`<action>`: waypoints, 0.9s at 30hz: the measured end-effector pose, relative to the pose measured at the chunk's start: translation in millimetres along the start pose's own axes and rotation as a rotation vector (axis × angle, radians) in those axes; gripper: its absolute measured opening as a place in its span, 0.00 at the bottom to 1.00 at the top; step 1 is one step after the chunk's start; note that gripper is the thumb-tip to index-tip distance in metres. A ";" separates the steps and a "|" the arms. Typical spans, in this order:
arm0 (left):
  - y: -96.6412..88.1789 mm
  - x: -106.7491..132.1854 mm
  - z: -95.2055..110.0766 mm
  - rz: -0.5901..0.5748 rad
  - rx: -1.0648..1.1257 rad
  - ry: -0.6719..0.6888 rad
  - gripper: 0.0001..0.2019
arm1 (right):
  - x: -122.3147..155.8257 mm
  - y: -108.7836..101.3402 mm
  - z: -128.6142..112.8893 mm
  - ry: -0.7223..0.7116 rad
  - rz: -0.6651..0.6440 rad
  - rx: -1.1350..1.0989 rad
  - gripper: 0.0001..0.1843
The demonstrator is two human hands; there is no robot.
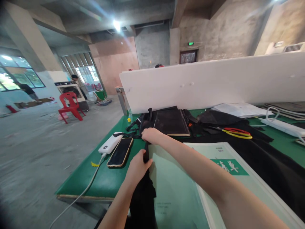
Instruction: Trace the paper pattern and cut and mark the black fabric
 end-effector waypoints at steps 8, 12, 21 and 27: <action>12.0 16.0 28.5 -0.095 -0.191 0.161 0.15 | 40.9 13.2 -8.0 0.071 0.086 0.108 0.14; 18.2 15.4 32.6 -0.099 -0.256 0.192 0.15 | 68.5 9.2 -17.5 0.219 0.213 0.034 0.23; 19.9 13.1 32.0 -0.055 -0.294 0.236 0.14 | 103.7 51.6 -26.9 0.160 0.034 -0.291 0.26; 28.2 2.0 22.4 0.070 -0.357 0.213 0.20 | 106.2 48.5 -24.5 0.156 0.036 -0.279 0.26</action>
Point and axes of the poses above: each hand's wrist, its own x-axis away from the middle knuckle, its own y-axis out of the palm, z = x × y, the point moved 5 cm from there along -x, towards the middle knuckle, and after that the axes turned 1 degree about x, right-handed, at the moved point
